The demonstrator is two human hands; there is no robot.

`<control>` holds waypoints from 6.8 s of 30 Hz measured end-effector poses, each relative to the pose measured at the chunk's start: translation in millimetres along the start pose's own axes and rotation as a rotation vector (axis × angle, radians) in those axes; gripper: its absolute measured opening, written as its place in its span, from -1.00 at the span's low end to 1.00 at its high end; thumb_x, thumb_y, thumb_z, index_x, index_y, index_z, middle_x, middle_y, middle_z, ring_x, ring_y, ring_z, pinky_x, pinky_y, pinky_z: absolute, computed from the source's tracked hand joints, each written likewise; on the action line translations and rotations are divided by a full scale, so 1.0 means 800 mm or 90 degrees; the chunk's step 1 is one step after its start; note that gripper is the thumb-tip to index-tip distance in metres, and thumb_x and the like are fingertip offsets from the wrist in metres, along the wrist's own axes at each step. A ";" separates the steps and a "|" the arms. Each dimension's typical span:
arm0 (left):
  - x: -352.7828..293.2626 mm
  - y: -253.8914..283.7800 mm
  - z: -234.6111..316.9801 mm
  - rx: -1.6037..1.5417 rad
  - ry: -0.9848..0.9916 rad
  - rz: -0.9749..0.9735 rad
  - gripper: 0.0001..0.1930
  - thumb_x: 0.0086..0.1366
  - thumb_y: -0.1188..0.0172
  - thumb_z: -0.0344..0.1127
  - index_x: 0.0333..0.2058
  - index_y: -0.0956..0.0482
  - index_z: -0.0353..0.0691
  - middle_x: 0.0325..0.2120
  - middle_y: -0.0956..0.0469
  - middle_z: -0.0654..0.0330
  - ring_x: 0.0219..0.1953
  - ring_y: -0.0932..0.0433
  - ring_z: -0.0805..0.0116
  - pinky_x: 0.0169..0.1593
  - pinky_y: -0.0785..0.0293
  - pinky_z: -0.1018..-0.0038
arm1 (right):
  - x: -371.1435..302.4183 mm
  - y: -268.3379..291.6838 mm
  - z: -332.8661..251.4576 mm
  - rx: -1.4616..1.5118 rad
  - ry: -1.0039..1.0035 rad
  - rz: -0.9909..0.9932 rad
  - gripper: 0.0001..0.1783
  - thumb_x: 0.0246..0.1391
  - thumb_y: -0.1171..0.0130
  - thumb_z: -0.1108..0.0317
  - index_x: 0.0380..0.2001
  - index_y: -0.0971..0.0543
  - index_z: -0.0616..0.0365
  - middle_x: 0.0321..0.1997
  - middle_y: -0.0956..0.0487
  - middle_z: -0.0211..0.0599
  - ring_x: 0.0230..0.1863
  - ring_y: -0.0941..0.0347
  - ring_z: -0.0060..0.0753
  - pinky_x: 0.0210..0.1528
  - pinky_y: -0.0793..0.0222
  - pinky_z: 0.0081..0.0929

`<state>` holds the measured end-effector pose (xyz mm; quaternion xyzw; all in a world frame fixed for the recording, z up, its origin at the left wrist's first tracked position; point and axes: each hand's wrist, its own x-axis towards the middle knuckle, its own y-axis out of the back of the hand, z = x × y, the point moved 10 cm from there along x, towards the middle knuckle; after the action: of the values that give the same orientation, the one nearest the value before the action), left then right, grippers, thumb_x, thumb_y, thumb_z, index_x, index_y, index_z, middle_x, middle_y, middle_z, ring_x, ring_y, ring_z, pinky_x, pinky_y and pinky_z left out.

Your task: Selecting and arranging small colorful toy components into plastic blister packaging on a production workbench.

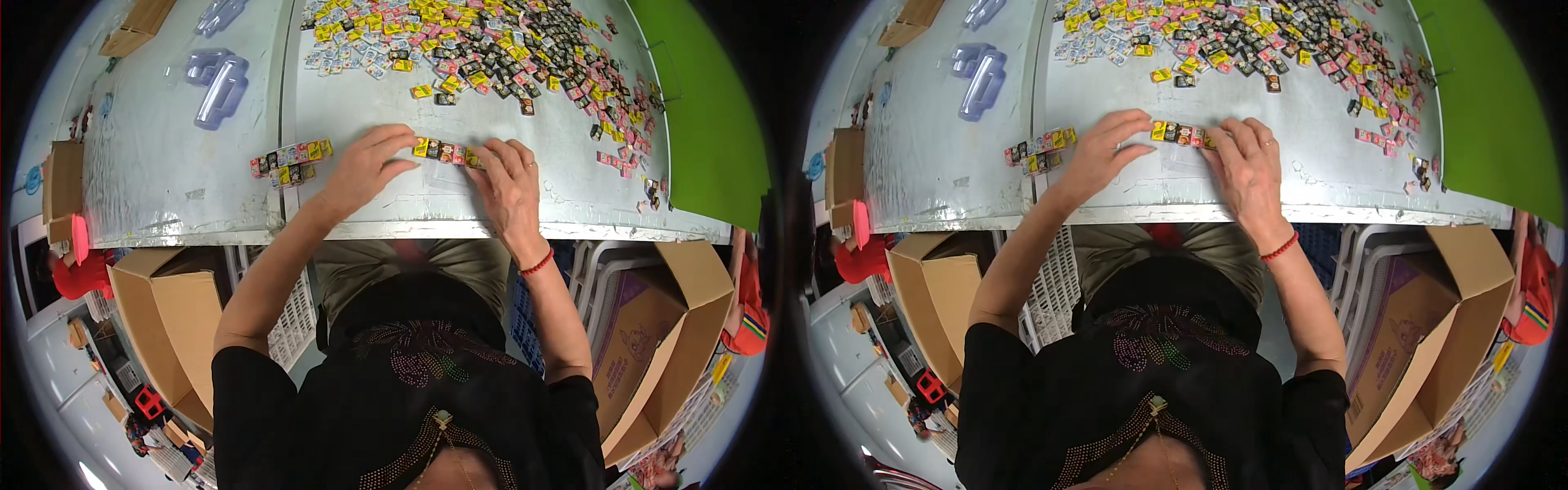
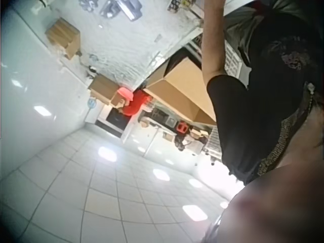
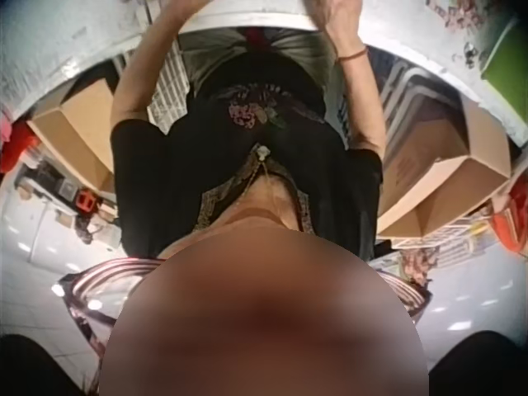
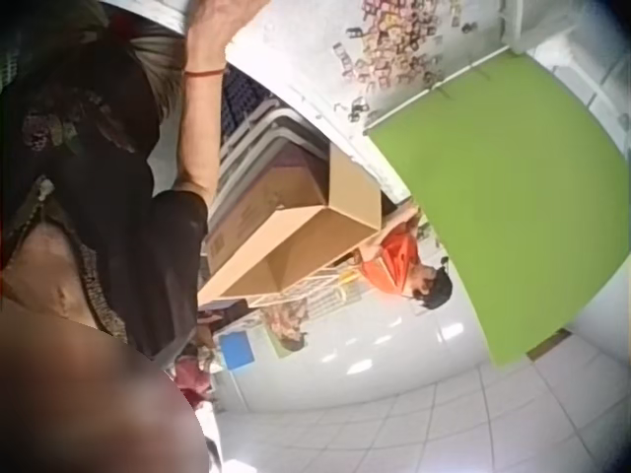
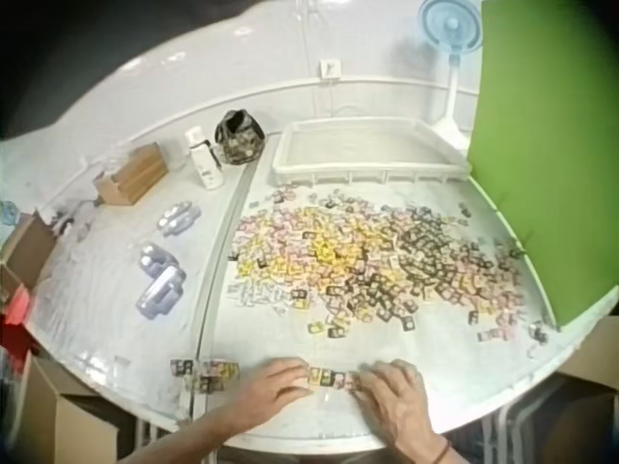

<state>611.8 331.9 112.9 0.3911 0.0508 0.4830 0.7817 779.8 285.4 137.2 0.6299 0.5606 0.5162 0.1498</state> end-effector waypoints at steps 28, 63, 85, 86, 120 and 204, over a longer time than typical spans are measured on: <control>-0.042 0.013 0.017 0.217 -0.012 0.080 -0.75 0.06 -0.24 -0.55 -0.22 -0.56 -0.33 -0.15 -0.49 0.12 -0.07 -0.47 0.15 -0.04 -0.46 0.36 | 0.010 -0.067 -0.032 0.009 0.086 -0.129 -0.57 0.02 -0.27 0.21 -0.03 -0.54 0.07 0.14 -0.38 -0.12 0.22 -0.23 0.01 0.27 -0.10 0.01; 0.032 -0.007 0.036 0.114 -0.111 -0.040 -0.73 0.02 -0.34 -0.39 -0.27 -0.57 -0.31 -0.28 -0.54 0.10 -0.26 -0.52 0.13 -0.19 -0.48 0.35 | 0.009 -0.055 -0.030 0.028 0.086 -0.070 -0.55 0.03 -0.24 0.19 -0.05 -0.50 0.22 0.09 -0.39 -0.10 0.21 -0.22 -0.01 0.29 -0.06 0.01; -0.009 -0.042 0.031 0.302 -0.130 0.026 -0.51 0.05 -0.36 -0.19 -0.05 -0.55 -0.30 0.10 -0.43 0.20 0.22 -0.29 0.08 0.19 -0.32 0.23 | -0.030 -0.027 0.023 -0.100 -0.040 -0.137 -0.39 0.11 -0.17 0.14 0.18 -0.36 0.20 0.32 -0.29 -0.17 0.36 -0.13 -0.06 0.32 -0.01 0.10; -0.009 -0.042 0.030 0.304 -0.130 0.020 -0.48 0.06 -0.35 -0.17 -0.02 -0.52 -0.31 0.11 -0.41 0.17 0.22 -0.29 0.07 0.19 -0.31 0.22 | -0.031 -0.028 0.024 -0.101 -0.041 -0.138 -0.39 0.11 -0.17 0.14 0.18 -0.36 0.20 0.32 -0.29 -0.17 0.36 -0.13 -0.06 0.32 -0.01 0.10; 0.154 -0.111 0.054 0.167 -0.231 0.016 -0.72 0.06 -0.27 -0.47 -0.19 -0.58 -0.32 -0.16 -0.54 0.04 -0.13 -0.49 0.04 -0.04 -0.44 0.27 | 0.037 -0.013 0.136 -0.107 -0.053 -0.025 -0.62 0.21 -0.05 0.34 0.09 -0.44 0.16 0.18 -0.45 -0.21 0.25 -0.28 -0.09 0.27 -0.11 -0.09; 0.012 -0.061 0.084 0.082 -0.216 -0.054 -0.83 0.07 -0.29 -0.46 -0.32 -0.61 -0.37 -0.24 -0.56 0.08 -0.17 -0.54 0.18 -0.12 -0.53 0.38 | -0.030 -0.002 -0.007 -0.016 0.031 -0.049 -0.78 -0.15 -0.38 0.39 -0.35 -0.62 0.07 -0.22 -0.64 -0.43 -0.08 -0.48 -0.32 0.21 -0.14 -0.12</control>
<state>682.6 290.3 129.4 0.5138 -0.0348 0.3726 0.7720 778.3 263.3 126.8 0.5933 0.5814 0.5320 0.1640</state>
